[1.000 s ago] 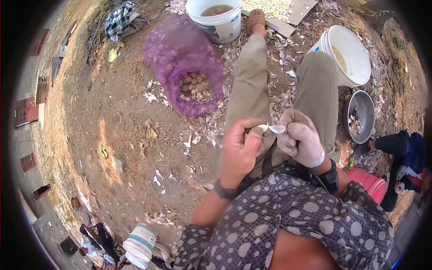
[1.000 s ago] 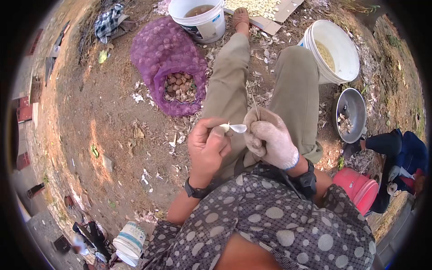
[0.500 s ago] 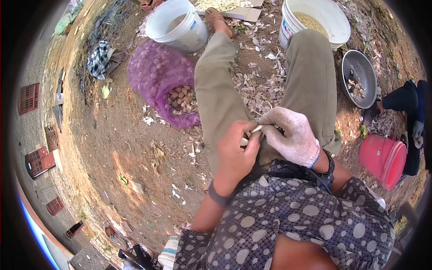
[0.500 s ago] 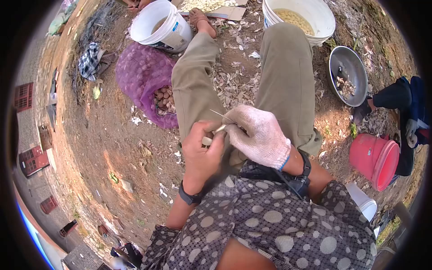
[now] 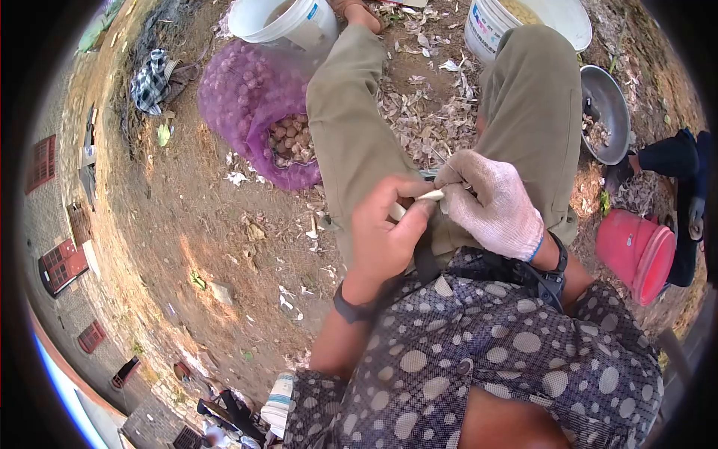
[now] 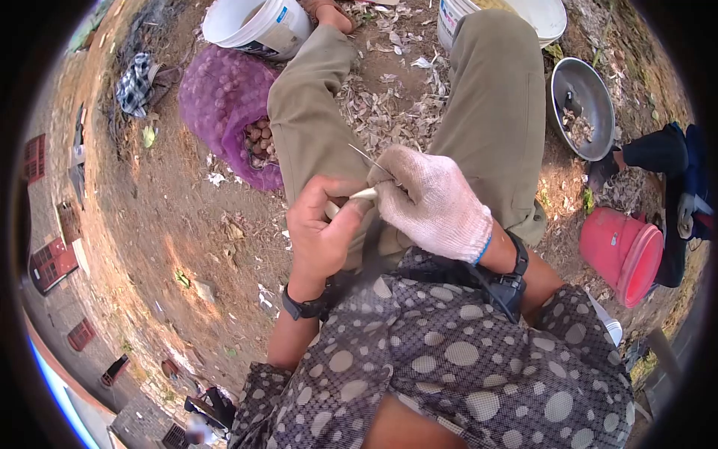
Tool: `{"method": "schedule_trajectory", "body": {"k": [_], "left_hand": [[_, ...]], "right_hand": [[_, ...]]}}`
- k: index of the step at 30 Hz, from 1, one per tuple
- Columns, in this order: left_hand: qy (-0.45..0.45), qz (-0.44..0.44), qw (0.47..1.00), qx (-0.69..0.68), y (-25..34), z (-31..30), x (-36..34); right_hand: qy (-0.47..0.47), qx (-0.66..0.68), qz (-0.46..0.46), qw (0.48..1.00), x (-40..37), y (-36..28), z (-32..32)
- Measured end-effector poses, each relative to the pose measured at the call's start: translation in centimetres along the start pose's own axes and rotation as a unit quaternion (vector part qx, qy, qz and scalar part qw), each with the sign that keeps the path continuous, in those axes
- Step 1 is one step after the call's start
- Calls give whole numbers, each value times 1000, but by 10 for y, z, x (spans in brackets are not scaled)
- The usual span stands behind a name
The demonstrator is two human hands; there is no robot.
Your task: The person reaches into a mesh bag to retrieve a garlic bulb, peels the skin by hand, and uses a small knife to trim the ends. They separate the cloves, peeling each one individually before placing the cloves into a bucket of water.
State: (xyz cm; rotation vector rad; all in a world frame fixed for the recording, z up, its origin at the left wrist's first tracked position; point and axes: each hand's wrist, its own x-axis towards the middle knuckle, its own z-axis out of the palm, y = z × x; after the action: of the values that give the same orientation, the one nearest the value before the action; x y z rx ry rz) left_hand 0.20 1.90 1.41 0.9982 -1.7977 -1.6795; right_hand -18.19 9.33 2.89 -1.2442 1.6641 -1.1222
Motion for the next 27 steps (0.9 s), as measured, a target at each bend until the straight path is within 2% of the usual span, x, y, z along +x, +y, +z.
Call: {"method": "schedule_trajectory", "body": {"k": [2,5,6,8,12,17,18,20,24,25,27], "left_hand": [[-27,-46,996,-65,-9,-6,0],[-3,-69,985,-156,-19,-1,4],[27,-44,992,-115,-20,2,5],[83,6,996,-33,-20,7,6],[72,18,997,10,-10,10,2],[35,33,999,19,-13,12,4],[16,-43,995,-89,-16,8,5],[-20,-192,936,-295,-23,-3,8],[23,-192,860,-472,-26,-5,18],[33,-191,840,-507,-31,-10,20],[45,-180,814,-550,-35,-18,20]], "right_hand": [[-33,45,63,996,1,-4,-2],[-33,95,107,989,3,-3,-1],[-34,107,126,986,4,-3,-1],[-6,86,98,991,5,-2,4],[37,35,26,998,3,6,14],[29,-2,-16,999,0,15,16],[20,-6,-16,1000,0,18,15],[8,90,25,996,-1,18,16],[44,199,156,966,-2,20,12],[72,280,189,938,-1,21,10],[121,287,176,934,2,30,4]]}}
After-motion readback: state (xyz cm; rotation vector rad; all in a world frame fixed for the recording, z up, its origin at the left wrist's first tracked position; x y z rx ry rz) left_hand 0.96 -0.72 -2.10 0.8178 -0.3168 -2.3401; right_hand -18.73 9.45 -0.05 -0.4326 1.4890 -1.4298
